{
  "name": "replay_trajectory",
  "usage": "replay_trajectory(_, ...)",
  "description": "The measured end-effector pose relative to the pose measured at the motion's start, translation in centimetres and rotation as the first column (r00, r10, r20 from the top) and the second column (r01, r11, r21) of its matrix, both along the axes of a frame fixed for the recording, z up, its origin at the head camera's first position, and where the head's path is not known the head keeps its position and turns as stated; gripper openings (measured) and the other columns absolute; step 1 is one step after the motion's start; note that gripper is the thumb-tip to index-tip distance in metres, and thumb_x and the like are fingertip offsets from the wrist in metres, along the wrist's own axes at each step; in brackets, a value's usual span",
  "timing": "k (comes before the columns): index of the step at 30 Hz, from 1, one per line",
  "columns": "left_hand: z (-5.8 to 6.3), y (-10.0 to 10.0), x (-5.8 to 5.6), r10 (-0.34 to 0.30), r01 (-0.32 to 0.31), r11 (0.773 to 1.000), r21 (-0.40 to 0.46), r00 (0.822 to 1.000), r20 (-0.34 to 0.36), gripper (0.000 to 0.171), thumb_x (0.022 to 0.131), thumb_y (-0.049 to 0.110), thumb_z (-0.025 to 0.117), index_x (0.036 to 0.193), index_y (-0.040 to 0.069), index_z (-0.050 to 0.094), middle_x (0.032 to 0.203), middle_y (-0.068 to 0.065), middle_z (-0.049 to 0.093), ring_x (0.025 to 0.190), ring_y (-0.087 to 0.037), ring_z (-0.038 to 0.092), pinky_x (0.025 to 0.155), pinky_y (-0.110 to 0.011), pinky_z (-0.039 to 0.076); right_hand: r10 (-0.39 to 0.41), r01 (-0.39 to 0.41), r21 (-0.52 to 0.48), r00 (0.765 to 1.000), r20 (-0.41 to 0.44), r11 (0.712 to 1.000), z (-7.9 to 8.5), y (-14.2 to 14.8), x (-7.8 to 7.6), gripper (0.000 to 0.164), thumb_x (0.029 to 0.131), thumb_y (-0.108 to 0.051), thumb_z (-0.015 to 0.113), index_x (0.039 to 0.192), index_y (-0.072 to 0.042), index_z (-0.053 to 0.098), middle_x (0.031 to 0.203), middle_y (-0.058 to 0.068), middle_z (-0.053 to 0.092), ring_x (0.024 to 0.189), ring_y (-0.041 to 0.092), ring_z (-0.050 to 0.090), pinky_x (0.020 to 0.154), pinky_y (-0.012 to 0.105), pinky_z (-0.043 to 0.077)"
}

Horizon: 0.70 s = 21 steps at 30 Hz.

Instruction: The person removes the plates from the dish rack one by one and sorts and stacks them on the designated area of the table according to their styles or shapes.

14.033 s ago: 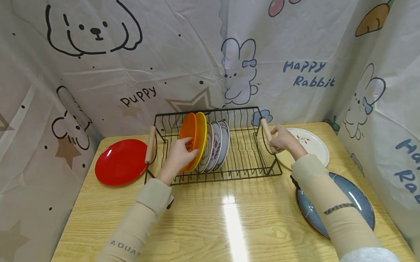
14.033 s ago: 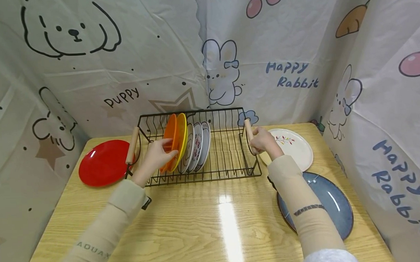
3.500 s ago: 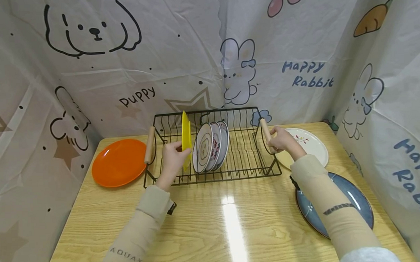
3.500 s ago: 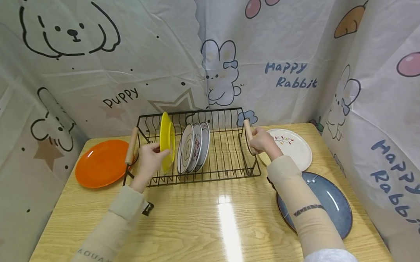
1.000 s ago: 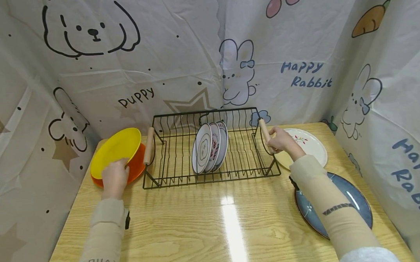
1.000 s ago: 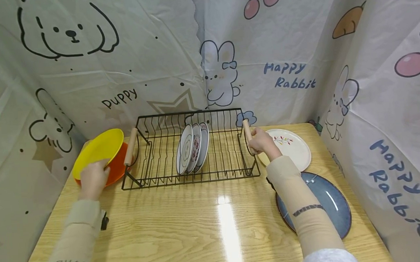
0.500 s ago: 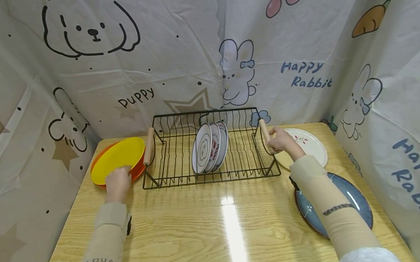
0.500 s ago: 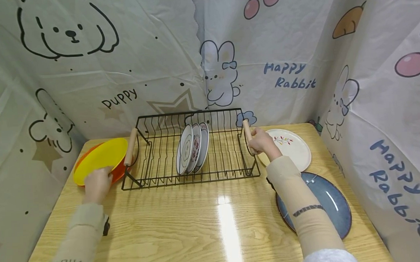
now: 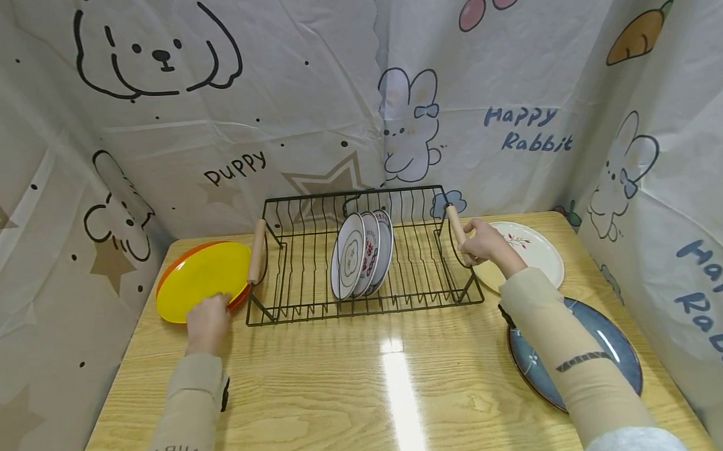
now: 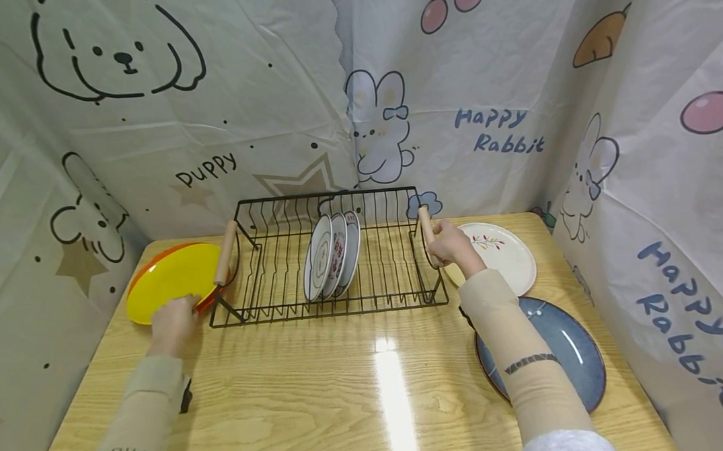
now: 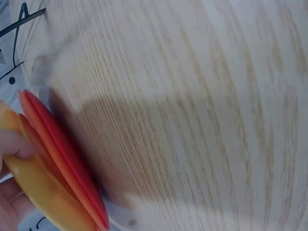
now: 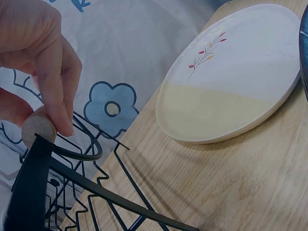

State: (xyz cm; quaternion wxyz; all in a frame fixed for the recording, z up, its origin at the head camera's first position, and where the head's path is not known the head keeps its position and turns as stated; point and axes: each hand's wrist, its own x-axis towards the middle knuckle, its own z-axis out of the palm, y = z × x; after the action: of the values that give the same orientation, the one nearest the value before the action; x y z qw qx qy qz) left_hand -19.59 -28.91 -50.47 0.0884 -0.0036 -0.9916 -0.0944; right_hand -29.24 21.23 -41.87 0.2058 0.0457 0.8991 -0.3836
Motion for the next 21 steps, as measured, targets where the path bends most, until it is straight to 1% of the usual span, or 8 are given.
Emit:
replay_trajectory(3,-0.14,-0.08,-0.12,-0.001,0.001,1.000,-0.005,0.999,0.050,0.027,0.077,-0.008,0.057,0.103,-0.005,0.065,0.091,-0.027,0.062,0.060,-0.042,0.057,0.045,-0.049,0.043,0.003,-0.003,0.001,1.000,-0.003,1.000,-0.02,0.11,0.06,0.046,0.085,-0.003,0.053,0.125,0.007,0.033,0.100,0.026,0.046,0.066,0.022,0.054,0.063,0.036,0.053)
replay_trajectory(6,-0.21,-0.09,-0.25,-0.001,0.002,1.000,-0.005,0.996,0.087,0.026,0.079,-0.005,0.058,0.105,-0.005,0.064,0.091,-0.026,0.062,0.064,-0.042,0.058,0.048,-0.049,0.044,-0.002,0.002,-0.003,1.000,0.000,1.000,-0.06,0.14,0.08,0.045,0.085,-0.003,0.053,0.125,0.006,0.033,0.100,0.025,0.046,0.066,0.021,0.053,0.066,0.038,0.053)
replay_trajectory(11,0.04,0.08,-0.45,-0.015,0.015,1.000,-0.001,0.990,0.141,0.028,0.080,0.000,0.062,0.108,-0.007,0.062,0.096,-0.027,0.061,0.074,-0.043,0.059,0.055,-0.051,0.047,-0.005,0.005,-0.011,1.000,0.002,1.000,-0.05,0.10,0.11,0.044,0.085,-0.002,0.053,0.124,0.006,0.034,0.101,0.026,0.046,0.066,0.022,0.053,0.070,0.042,0.052)
replay_trajectory(17,-0.23,0.07,-0.65,-0.027,0.025,1.000,0.014,0.986,0.166,0.025,0.080,0.003,0.065,0.103,-0.006,0.063,0.091,-0.026,0.061,0.075,-0.044,0.058,0.057,-0.050,0.046,-0.005,0.005,-0.016,1.000,0.004,1.000,-0.05,0.13,0.04,0.045,0.085,-0.003,0.053,0.125,0.006,0.033,0.101,0.026,0.045,0.066,0.021,0.053,0.066,0.039,0.052)
replay_trajectory(18,-0.44,0.04,-0.75,-0.026,0.025,1.000,0.010,0.987,0.156,0.025,0.079,0.004,0.067,0.102,-0.005,0.064,0.088,-0.025,0.061,0.073,-0.043,0.058,0.055,-0.050,0.046,-0.005,0.005,-0.016,1.000,0.004,1.000,-0.03,0.13,0.03,0.045,0.085,-0.003,0.053,0.125,0.006,0.033,0.101,0.026,0.045,0.066,0.021,0.053,0.065,0.038,0.052)
replay_trajectory(21,-0.75,0.06,-0.95,-0.022,0.019,1.000,0.015,0.985,0.172,0.027,0.079,0.006,0.068,0.103,-0.005,0.063,0.088,-0.024,0.060,0.073,-0.043,0.058,0.056,-0.049,0.046,-0.005,0.005,-0.015,1.000,0.002,1.000,-0.02,0.13,0.03,0.045,0.085,-0.002,0.052,0.125,0.006,0.033,0.101,0.026,0.045,0.065,0.021,0.053,0.064,0.038,0.052)
